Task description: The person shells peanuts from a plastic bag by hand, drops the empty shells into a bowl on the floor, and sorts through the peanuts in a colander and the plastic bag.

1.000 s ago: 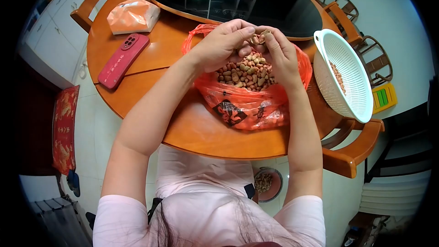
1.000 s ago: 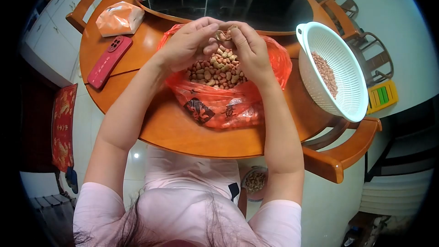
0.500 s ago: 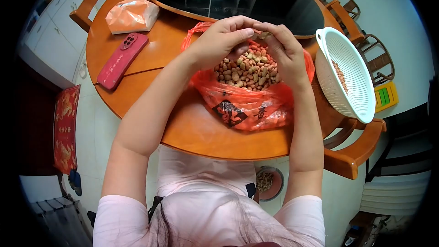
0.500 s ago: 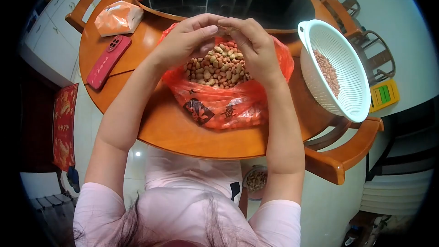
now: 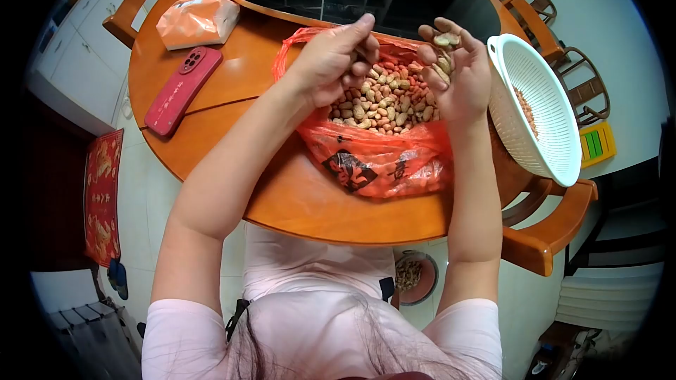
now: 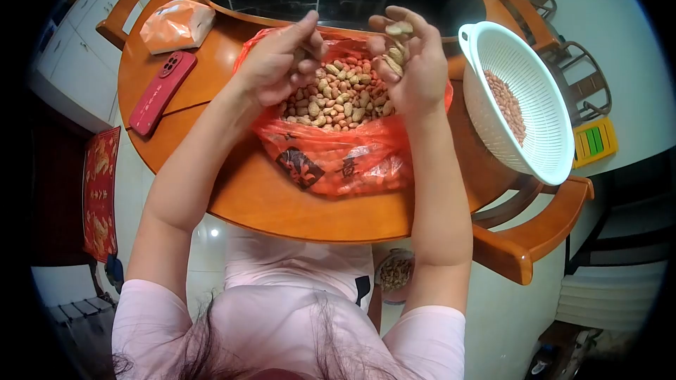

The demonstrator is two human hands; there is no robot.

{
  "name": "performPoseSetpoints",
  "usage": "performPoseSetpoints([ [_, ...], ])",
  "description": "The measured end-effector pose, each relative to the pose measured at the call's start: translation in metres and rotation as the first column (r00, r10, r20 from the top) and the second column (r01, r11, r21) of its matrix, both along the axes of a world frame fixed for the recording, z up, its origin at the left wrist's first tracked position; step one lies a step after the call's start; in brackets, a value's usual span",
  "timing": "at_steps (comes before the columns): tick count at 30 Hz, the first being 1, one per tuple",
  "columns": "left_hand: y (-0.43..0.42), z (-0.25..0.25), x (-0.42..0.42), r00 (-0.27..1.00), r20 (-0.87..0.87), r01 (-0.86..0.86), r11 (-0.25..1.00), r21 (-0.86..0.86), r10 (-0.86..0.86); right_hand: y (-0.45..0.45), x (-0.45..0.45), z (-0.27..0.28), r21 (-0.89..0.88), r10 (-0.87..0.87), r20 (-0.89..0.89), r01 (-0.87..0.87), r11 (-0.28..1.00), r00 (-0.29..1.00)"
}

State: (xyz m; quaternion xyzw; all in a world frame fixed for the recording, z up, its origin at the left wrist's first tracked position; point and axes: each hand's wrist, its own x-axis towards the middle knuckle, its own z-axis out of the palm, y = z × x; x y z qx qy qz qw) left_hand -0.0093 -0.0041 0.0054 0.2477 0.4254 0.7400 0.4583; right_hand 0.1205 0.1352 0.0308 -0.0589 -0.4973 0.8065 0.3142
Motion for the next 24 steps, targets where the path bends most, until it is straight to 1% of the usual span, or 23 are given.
performPoseSetpoints([
  [1, -0.002, 0.001, -0.002, 0.999, -0.048, -0.019, 1.000, 0.002, 0.019, -0.001, 0.002, 0.002, -0.048, -0.017, -0.016, 0.016, 0.999, 1.000],
  [2, -0.003, 0.002, -0.002, 0.994, -0.073, -0.087, 0.996, -0.007, 0.086, 0.006, 0.002, -0.001, -0.033, 0.067, -0.011, -0.068, 0.997, 0.998],
  [3, -0.003, 0.000, -0.004, 0.993, -0.091, -0.078, 0.997, 0.008, 0.078, 0.010, 0.002, -0.006, 0.101, 0.064, 0.070, -0.071, 0.992, 0.995],
  [5, -0.001, -0.005, -0.011, 0.990, -0.128, -0.062, 0.997, 0.040, 0.067, 0.014, 0.000, -0.017, 0.361, 0.027, 0.225, -0.109, 0.926, 0.974],
  [6, -0.001, -0.008, -0.013, 0.988, -0.142, -0.053, 0.998, 0.030, 0.057, 0.005, -0.004, -0.021, 0.586, -0.120, 0.252, -0.052, 0.809, 0.960],
  [7, 0.000, -0.007, -0.012, 0.985, -0.155, -0.077, 0.997, 0.006, 0.077, -0.002, -0.013, -0.030, 0.872, -0.360, 0.065, 0.122, 0.473, 0.931],
  [9, 0.003, -0.007, -0.009, 0.977, -0.179, -0.127, 0.991, -0.045, 0.117, -0.013, -0.013, -0.034, 0.990, -0.529, 0.005, 0.070, 0.122, 0.848],
  [12, 0.005, -0.010, -0.009, 0.973, -0.186, -0.151, 0.986, -0.065, 0.137, -0.014, -0.014, -0.038, 0.996, -0.552, 0.033, -0.077, -0.055, 0.833],
  [15, 0.005, -0.010, -0.010, 0.968, -0.201, -0.163, 0.985, -0.053, 0.149, -0.020, -0.013, -0.036, 0.962, -0.604, 0.092, -0.226, -0.150, 0.792],
  [16, 0.005, -0.010, -0.010, 0.967, -0.206, -0.164, 0.985, -0.047, 0.151, -0.020, -0.014, -0.037, 0.958, -0.615, 0.094, -0.240, -0.160, 0.783],
  [19, 0.006, -0.011, -0.009, 0.967, -0.200, -0.176, 0.982, -0.073, 0.158, -0.019, -0.016, -0.036, 0.951, -0.635, 0.123, -0.273, -0.144, 0.763],
  [24, 0.007, -0.011, -0.009, 0.961, -0.214, -0.194, 0.978, -0.076, 0.174, -0.018, -0.017, -0.036, 0.966, -0.589, 0.150, -0.244, -0.084, 0.794],
])
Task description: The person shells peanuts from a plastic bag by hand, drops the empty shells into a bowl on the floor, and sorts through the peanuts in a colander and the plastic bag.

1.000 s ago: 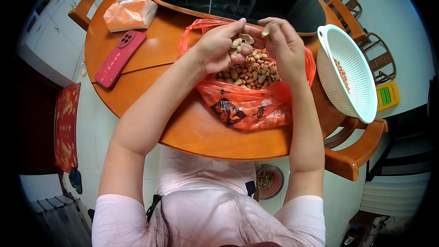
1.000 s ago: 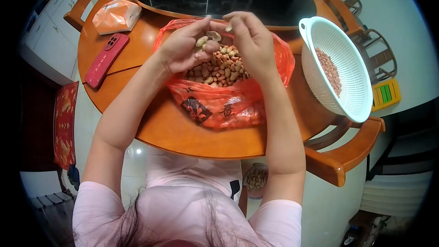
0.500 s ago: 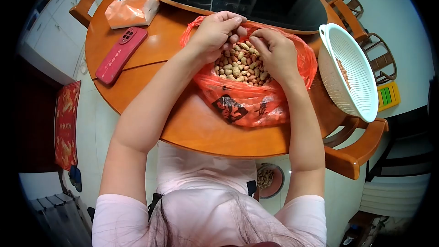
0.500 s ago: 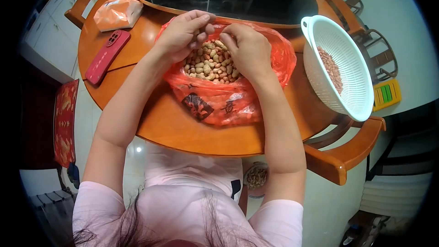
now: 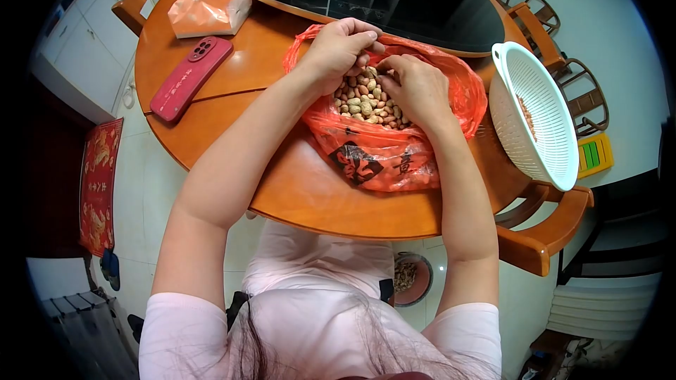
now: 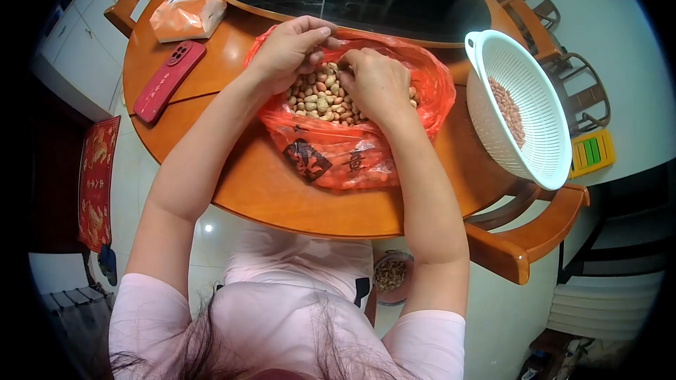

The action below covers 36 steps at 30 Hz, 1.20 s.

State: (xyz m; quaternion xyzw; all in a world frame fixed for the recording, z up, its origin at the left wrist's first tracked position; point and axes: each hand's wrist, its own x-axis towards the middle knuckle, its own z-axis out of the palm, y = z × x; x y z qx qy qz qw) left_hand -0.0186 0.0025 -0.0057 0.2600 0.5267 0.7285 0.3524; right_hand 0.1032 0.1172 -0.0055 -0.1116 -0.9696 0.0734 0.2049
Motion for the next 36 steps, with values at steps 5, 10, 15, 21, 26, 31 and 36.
performPoseSetpoints([
  [5, 0.000, 0.002, 0.001, 0.999, -0.041, -0.009, 1.000, -0.022, 0.008, 0.001, -0.002, -0.002, -0.098, -0.001, -0.054, -0.004, 0.995, 0.999],
  [10, 0.001, 0.000, 0.002, 0.994, -0.105, -0.037, 0.999, 0.005, 0.038, 0.003, -0.001, -0.001, -0.165, -0.042, -0.077, 0.029, 0.986, 0.996],
  [15, 0.000, -0.002, 0.000, 0.989, -0.148, -0.024, 1.000, 0.005, 0.025, 0.001, -0.001, -0.006, -0.003, 0.025, -0.055, -0.025, 1.000, 0.998],
  [21, 0.000, -0.002, -0.001, 0.990, -0.139, 0.003, 1.000, 0.017, 0.000, 0.000, -0.001, -0.005, -0.073, -0.007, -0.081, 0.001, 0.997, 0.997],
  [26, -0.003, 0.002, -0.001, 0.990, -0.138, -0.003, 1.000, -0.011, 0.001, 0.002, 0.001, -0.001, -0.181, -0.032, -0.266, -0.017, 0.983, 0.964],
  [31, -0.003, -0.001, -0.002, 0.988, -0.131, 0.075, 0.997, -0.027, -0.077, 0.004, 0.002, 0.005, -0.222, 0.055, -0.442, -0.169, 0.960, 0.895],
  [36, -0.004, 0.004, -0.002, 0.983, 0.061, 0.165, 0.982, 0.088, -0.171, 0.003, 0.002, 0.010, -0.377, 0.097, -0.575, -0.368, 0.850, 0.812],
])
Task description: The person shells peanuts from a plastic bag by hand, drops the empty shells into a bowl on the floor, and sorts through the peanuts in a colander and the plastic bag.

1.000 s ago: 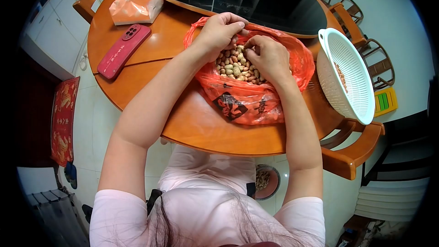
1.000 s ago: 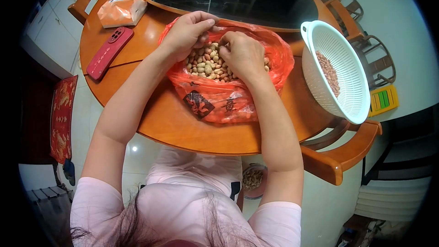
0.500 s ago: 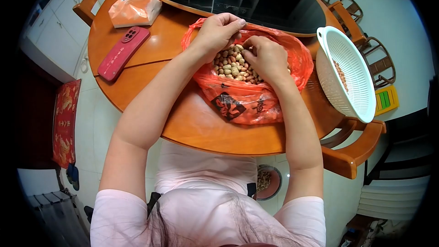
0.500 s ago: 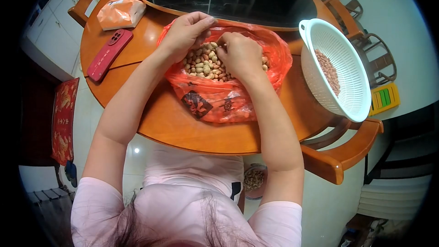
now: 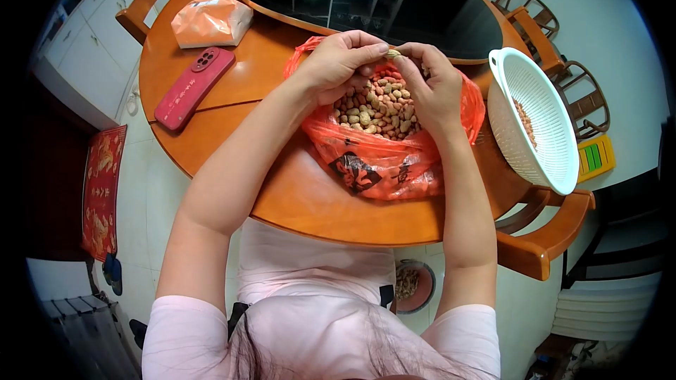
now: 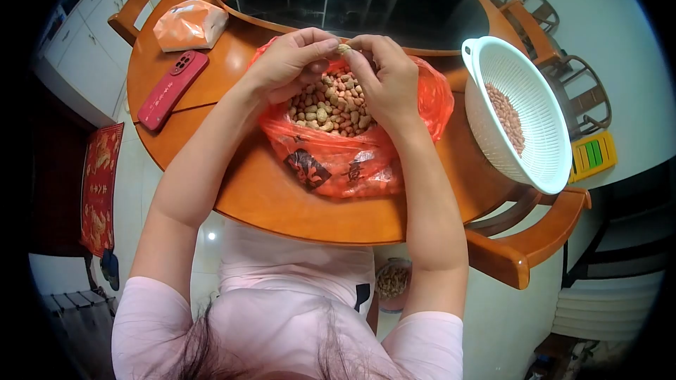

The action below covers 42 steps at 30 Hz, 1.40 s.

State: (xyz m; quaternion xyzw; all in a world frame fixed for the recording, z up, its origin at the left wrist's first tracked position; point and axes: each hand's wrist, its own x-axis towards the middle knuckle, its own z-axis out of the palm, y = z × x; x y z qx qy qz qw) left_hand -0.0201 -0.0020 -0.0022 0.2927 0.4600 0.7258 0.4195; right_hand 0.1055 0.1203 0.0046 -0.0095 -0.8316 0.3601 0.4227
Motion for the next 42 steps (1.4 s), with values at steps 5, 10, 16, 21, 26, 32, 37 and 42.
performPoseSetpoints([
  [5, -0.003, 0.005, 0.010, 0.984, 0.123, 0.114, 0.986, 0.124, -0.129, -0.002, 0.001, 0.002, -0.091, 0.103, -0.030, -0.106, 0.990, 0.994],
  [10, 0.000, 0.003, 0.011, 0.991, 0.090, 0.088, 0.989, 0.118, -0.099, -0.001, -0.001, 0.001, 0.001, 0.078, -0.041, -0.078, 0.997, 0.996],
  [16, 0.002, 0.005, 0.022, 0.991, 0.134, -0.047, 0.988, 0.145, 0.027, -0.003, 0.001, 0.002, 0.068, 0.022, -0.065, -0.017, 0.998, 0.998],
  [21, 0.003, 0.005, 0.025, 0.986, 0.165, -0.012, 0.986, 0.169, -0.017, -0.006, -0.001, 0.003, 0.041, 0.045, -0.087, -0.041, 0.998, 0.995],
  [26, 0.004, 0.004, 0.024, 0.980, 0.144, 0.115, 0.979, 0.169, -0.140, -0.007, 0.002, 0.006, 0.050, 0.019, -0.066, -0.016, 0.999, 0.998],
  [32, -0.001, 0.011, 0.027, 0.951, 0.168, 0.228, 0.955, 0.191, -0.261, -0.008, 0.003, 0.006, 0.108, -0.008, -0.077, 0.016, 0.994, 0.997],
  [37, -0.002, 0.007, 0.021, 0.941, 0.114, 0.293, 0.936, 0.196, -0.319, -0.007, 0.004, 0.006, 0.291, -0.033, -0.049, 0.046, 0.956, 0.998],
  [42, 0.002, 0.005, 0.027, 0.972, 0.099, 0.190, 0.957, 0.217, -0.215, -0.005, 0.005, 0.007, 0.290, -0.022, -0.057, 0.038, 0.956, 0.998],
])
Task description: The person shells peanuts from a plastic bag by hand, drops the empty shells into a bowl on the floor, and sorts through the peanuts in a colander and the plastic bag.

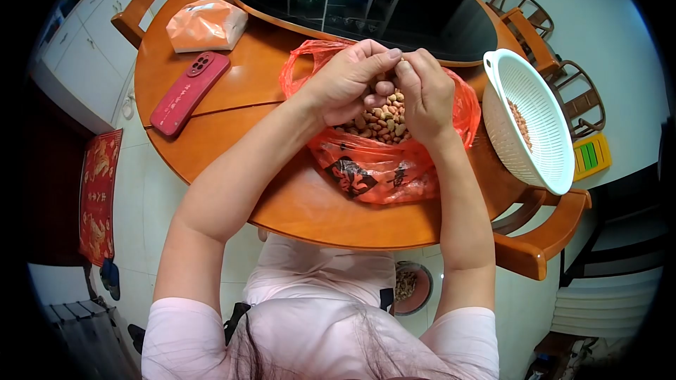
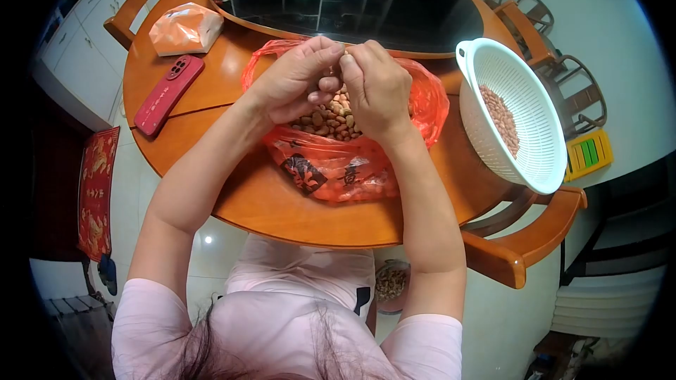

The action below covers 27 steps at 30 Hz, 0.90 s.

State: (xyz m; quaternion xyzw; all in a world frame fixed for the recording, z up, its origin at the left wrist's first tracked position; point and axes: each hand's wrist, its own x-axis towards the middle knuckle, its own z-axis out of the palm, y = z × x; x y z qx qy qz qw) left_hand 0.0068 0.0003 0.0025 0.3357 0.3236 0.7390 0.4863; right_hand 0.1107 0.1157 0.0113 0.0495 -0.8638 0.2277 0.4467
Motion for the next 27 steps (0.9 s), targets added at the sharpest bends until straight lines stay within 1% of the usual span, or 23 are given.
performPoseSetpoints([
  [3, 0.000, 0.005, 0.014, 0.994, 0.063, -0.091, 0.996, 0.018, 0.089, 0.001, -0.001, -0.001, -0.046, 0.019, -0.018, -0.019, 0.999, 1.000],
  [7, 0.001, 0.002, 0.011, 0.995, 0.093, -0.045, 0.998, 0.033, 0.041, 0.006, -0.003, -0.006, -0.089, 0.016, 0.002, -0.016, 0.996, 1.000],
  [9, -0.002, 0.005, 0.011, 0.994, 0.101, -0.033, 0.999, 0.012, 0.031, 0.006, -0.004, -0.008, -0.343, 0.162, 0.009, -0.150, 0.928, 0.987],
  [10, -0.001, 0.004, 0.006, 0.998, 0.065, 0.009, 0.999, 0.033, -0.011, 0.006, -0.005, -0.008, -0.461, 0.235, -0.002, -0.209, 0.862, 0.972],
  [12, 0.000, 0.005, -0.006, 0.995, -0.011, 0.097, 0.993, 0.068, -0.097, 0.006, -0.002, -0.005, -0.575, 0.329, -0.003, -0.271, 0.772, 0.944],
  [13, -0.002, 0.007, -0.006, 0.998, -0.063, 0.015, 1.000, 0.007, -0.014, 0.006, -0.001, -0.003, -0.629, 0.375, -0.008, -0.296, 0.719, 0.927],
  [15, -0.007, 0.013, -0.007, 0.974, -0.179, -0.159, 0.982, -0.102, 0.139, 0.009, 0.001, 0.000, -0.548, 0.346, 0.025, -0.277, 0.789, 0.938],
  [16, -0.008, 0.011, -0.013, 0.952, -0.276, -0.165, 0.981, -0.098, 0.132, 0.010, 0.002, 0.002, -0.506, 0.332, 0.041, -0.267, 0.820, 0.942],
  [17, -0.007, 0.008, -0.015, 0.874, -0.437, -0.252, 0.967, -0.038, 0.211, 0.011, 0.003, 0.005, -0.444, 0.294, 0.063, -0.237, 0.864, 0.954],
  [18, -0.007, 0.008, -0.016, 0.763, -0.580, -0.325, 0.945, 0.035, 0.285, 0.013, 0.006, 0.008, -0.377, 0.253, 0.082, -0.205, 0.903, 0.964],
  [19, -0.007, 0.009, -0.015, 0.624, -0.699, -0.381, 0.917, 0.120, 0.350, 0.014, 0.007, 0.010, -0.309, 0.209, 0.097, -0.170, 0.936, 0.973],
  [20, -0.008, 0.009, -0.013, 0.590, -0.733, -0.388, 0.915, 0.112, 0.340, 0.013, 0.007, 0.009, -0.343, 0.198, 0.087, -0.157, 0.926, 0.976],
  [21, -0.009, 0.011, -0.013, 0.720, -0.631, -0.345, 0.938, 0.035, 0.289, 0.019, 0.010, 0.007, -0.576, 0.326, 0.035, -0.248, 0.779, 0.945],
  [22, -0.011, 0.012, -0.014, 0.826, -0.511, -0.294, 0.955, -0.031, 0.238, 0.030, 0.010, 0.006, -0.760, 0.435, -0.052, -0.318, 0.567, 0.899],
  [23, -0.013, 0.014, -0.015, 0.908, -0.376, -0.233, 0.968, -0.088, 0.184, 0.037, 0.010, 0.005, -0.881, 0.512, -0.165, -0.360, 0.309, 0.843],
  [24, -0.011, 0.017, -0.014, 0.949, -0.256, -0.223, 0.967, -0.123, 0.186, 0.028, 0.008, 0.007, -0.890, 0.422, -0.215, -0.355, 0.286, 0.881],
  [27, -0.013, 0.012, -0.028, 0.993, -0.102, -0.062, 0.993, -0.103, 0.051, 0.020, 0.009, 0.016, -0.912, 0.415, -0.341, -0.404, 0.072, 0.844],
])
